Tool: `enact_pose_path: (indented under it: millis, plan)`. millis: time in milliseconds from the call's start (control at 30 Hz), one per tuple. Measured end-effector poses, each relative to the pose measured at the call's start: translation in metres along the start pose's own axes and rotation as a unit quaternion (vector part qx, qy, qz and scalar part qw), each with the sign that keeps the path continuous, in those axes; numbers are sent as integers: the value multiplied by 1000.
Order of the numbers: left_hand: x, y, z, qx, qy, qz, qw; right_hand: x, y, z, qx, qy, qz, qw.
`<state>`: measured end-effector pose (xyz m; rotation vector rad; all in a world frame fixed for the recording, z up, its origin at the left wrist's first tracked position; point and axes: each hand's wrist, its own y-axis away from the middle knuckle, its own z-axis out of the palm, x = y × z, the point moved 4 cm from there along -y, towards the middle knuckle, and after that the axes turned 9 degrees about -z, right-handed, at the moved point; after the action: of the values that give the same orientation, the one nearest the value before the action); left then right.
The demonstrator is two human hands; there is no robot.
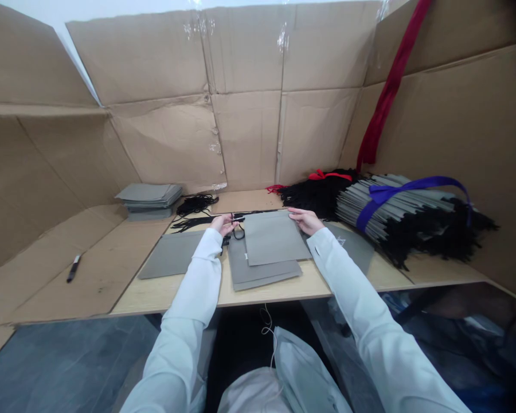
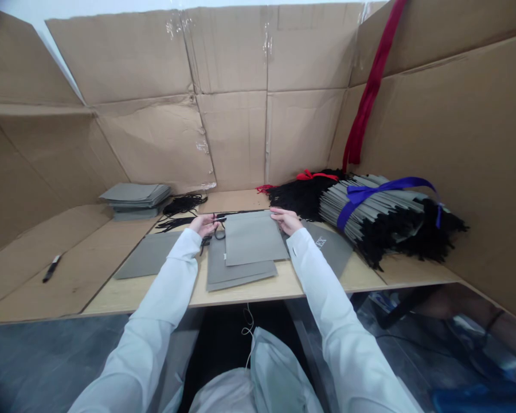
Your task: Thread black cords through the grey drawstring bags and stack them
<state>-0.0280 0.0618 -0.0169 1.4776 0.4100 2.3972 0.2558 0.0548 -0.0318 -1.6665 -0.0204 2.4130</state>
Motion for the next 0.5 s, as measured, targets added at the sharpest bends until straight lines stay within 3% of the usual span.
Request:
enact_pose_path:
  millis: [267, 500]
  plan:
    - [-2, 1, 1, -5, -20, 35, 999, -1, -2, -1, 5, -19, -1, 1000]
    - [-9, 6, 10, 6, -13, 48, 999, 5, -4, -6, 113, -63, -12, 992]
